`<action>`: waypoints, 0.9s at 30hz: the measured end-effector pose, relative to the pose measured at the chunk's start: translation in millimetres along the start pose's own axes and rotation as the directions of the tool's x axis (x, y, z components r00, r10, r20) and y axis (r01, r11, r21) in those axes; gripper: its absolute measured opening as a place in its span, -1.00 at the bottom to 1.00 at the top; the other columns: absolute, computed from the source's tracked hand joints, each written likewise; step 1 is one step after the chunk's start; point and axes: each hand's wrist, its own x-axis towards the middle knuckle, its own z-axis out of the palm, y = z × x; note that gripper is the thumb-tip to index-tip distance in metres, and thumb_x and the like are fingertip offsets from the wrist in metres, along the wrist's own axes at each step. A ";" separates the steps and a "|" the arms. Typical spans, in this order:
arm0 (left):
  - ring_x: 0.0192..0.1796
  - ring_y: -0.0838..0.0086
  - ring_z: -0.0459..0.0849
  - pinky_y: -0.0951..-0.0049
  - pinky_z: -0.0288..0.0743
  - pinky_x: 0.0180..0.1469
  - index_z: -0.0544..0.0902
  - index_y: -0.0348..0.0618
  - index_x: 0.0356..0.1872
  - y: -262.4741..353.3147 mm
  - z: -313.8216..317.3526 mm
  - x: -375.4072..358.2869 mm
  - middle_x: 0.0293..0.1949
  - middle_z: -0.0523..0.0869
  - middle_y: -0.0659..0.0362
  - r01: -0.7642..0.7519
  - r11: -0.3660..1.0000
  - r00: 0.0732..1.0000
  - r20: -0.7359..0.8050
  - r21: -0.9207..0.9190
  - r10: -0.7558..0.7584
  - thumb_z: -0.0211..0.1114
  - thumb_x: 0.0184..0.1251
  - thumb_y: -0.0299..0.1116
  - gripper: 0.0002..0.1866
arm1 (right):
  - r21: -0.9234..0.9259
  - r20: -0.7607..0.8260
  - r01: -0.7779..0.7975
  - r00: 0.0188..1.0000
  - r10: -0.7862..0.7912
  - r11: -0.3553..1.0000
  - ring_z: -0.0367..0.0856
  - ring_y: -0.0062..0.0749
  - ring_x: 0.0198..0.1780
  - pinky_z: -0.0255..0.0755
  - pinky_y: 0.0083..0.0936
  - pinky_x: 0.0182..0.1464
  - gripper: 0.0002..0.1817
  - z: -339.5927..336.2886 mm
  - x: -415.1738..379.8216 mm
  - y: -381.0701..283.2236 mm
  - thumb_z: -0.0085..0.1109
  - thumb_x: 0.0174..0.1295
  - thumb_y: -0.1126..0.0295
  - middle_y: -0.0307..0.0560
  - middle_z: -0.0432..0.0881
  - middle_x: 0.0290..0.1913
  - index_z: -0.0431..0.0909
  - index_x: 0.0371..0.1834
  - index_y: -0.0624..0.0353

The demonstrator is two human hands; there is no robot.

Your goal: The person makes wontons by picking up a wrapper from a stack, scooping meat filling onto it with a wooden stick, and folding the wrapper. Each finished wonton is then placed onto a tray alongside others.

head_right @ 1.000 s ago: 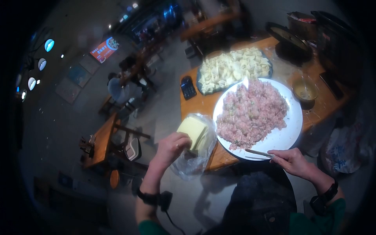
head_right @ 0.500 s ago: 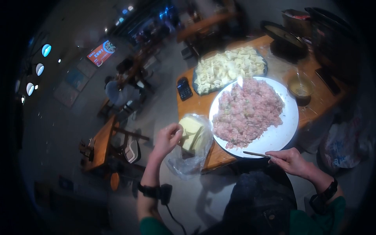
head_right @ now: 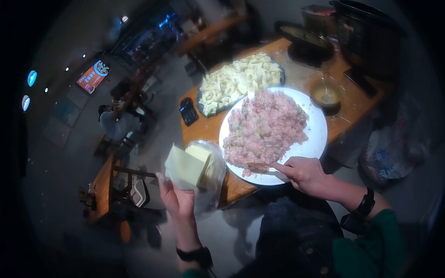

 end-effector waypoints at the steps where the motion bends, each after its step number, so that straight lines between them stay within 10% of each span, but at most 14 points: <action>1: 0.33 0.20 0.33 0.09 0.11 0.41 0.28 -0.28 0.29 -12.4 -5.8 -14.7 0.29 0.38 0.01 0.005 0.994 0.992 -0.126 0.111 0.009 -0.02 0.46 -0.23 -0.52 | -0.002 0.004 -0.003 1.000 0.003 1.000 0.58 -0.22 -0.37 0.41 -0.36 -0.47 -0.34 4.4 0.7 0.4 0.19 -0.10 0.60 -0.12 0.58 -0.36 0.44 0.19 -0.10; 3: 0.32 0.22 0.35 0.08 0.14 0.40 0.30 -0.23 0.29 -35.4 -19.6 -42.9 0.27 0.40 0.03 0.037 0.956 0.978 -0.205 0.291 0.024 0.05 0.43 -0.29 -0.53 | -0.071 0.179 -0.050 0.982 0.062 0.996 0.57 -0.21 -0.41 0.39 -0.33 -0.50 -0.39 9.7 1.2 -0.1 0.17 -0.06 0.55 -0.11 0.55 -0.41 0.45 0.17 -0.09; 5: 0.29 0.26 0.42 0.04 0.16 0.40 0.34 -0.11 0.27 -46.5 -46.3 -70.1 0.25 0.45 0.13 0.149 0.988 0.969 -0.193 -0.032 -0.153 0.25 0.28 -0.36 -0.47 | -0.105 0.224 -0.040 0.973 0.063 0.994 0.56 -0.21 -0.42 0.39 -0.31 -0.51 -0.41 4.9 1.5 -3.3 0.15 -0.04 0.54 -0.12 0.54 -0.44 0.45 0.17 -0.07; 8: 0.31 0.26 0.39 0.03 0.14 0.40 0.35 -0.11 0.27 -67.6 -68.0 -99.2 0.26 0.44 0.12 0.200 0.978 0.959 -0.192 -0.050 -0.206 0.28 0.25 -0.30 -0.44 | -0.099 0.165 -0.025 0.986 0.041 0.995 0.55 -0.20 -0.45 0.38 -0.30 -0.52 -0.47 6.3 3.6 -5.4 0.13 0.00 0.51 -0.13 0.51 -0.50 0.46 0.13 -0.05; 20: 0.34 0.16 0.33 0.07 0.13 0.41 0.24 -0.21 0.30 -100.7 -69.6 -102.5 0.27 0.38 0.00 0.328 0.944 0.770 -0.571 -0.028 -0.285 -0.06 0.47 -0.30 -0.56 | -0.141 0.228 -0.024 0.972 0.057 0.990 0.55 -0.13 -0.51 0.38 -0.25 -0.53 -0.49 2.4 5.6 -16.9 0.11 0.00 0.52 -0.06 0.51 -0.51 0.40 0.12 0.02; 27: 0.31 0.20 0.37 0.11 0.20 0.37 0.24 -0.23 0.30 -113.0 -68.2 -68.3 0.26 0.40 0.02 0.417 0.902 0.802 -0.511 0.110 -0.309 -0.11 0.51 -0.22 -0.55 | -0.154 0.271 -0.078 0.955 0.118 0.985 0.55 -0.04 -0.54 0.41 -0.16 -0.53 -0.42 2.4 -0.6 -28.5 0.10 0.02 0.54 -0.01 0.52 -0.54 0.33 0.22 0.14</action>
